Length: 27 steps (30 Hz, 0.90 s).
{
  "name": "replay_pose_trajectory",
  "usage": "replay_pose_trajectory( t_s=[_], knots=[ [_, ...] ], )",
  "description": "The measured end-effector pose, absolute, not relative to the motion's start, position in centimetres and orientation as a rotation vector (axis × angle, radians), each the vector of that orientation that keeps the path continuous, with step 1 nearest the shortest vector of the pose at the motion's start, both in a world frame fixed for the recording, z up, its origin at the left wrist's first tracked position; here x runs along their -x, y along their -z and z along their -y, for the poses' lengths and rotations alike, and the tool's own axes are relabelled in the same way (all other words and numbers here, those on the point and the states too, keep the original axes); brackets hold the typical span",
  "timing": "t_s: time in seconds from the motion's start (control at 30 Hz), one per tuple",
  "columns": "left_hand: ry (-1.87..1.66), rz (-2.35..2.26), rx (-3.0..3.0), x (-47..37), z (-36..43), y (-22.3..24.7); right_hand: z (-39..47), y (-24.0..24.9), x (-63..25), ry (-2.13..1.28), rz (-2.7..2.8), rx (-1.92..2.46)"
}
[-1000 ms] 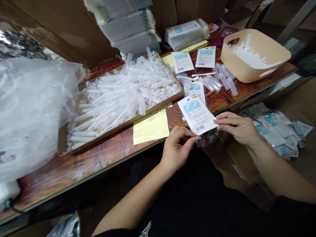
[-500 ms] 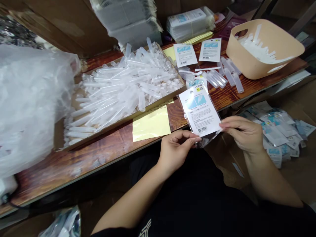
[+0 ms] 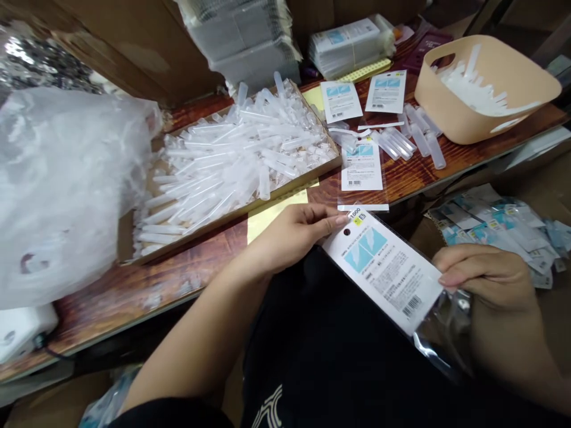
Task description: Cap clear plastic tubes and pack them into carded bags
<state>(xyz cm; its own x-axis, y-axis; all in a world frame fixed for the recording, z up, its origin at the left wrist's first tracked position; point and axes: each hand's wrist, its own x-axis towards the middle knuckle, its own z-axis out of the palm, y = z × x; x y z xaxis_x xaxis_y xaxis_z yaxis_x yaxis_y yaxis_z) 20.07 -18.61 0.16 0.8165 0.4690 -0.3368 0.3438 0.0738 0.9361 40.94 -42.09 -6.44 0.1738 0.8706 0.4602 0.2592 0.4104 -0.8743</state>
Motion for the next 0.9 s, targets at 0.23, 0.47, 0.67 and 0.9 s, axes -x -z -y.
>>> replay_pose_trajectory(
  t_s=[0.23, 0.47, 0.67, 0.9],
  knots=[
    [0.089, -0.675, -1.093, -18.7, 21.2, 2.0, 44.4, 5.0, -41.9, -0.722, 1.463, 1.143],
    [-0.058, -0.759, -0.932, -17.6, 24.4, 3.9, 45.8, 6.1, -40.8, -0.718, 1.302, 1.255],
    [-0.352, -0.874, -0.986, -16.9, 26.3, 5.2, 46.7, 6.3, -38.5, -1.131, 0.747, 1.186],
    [-0.548, -0.867, -1.034, -16.5, 27.3, 6.0, 46.6, 6.5, -36.0, -1.253, 0.596, 1.303]
  ],
)
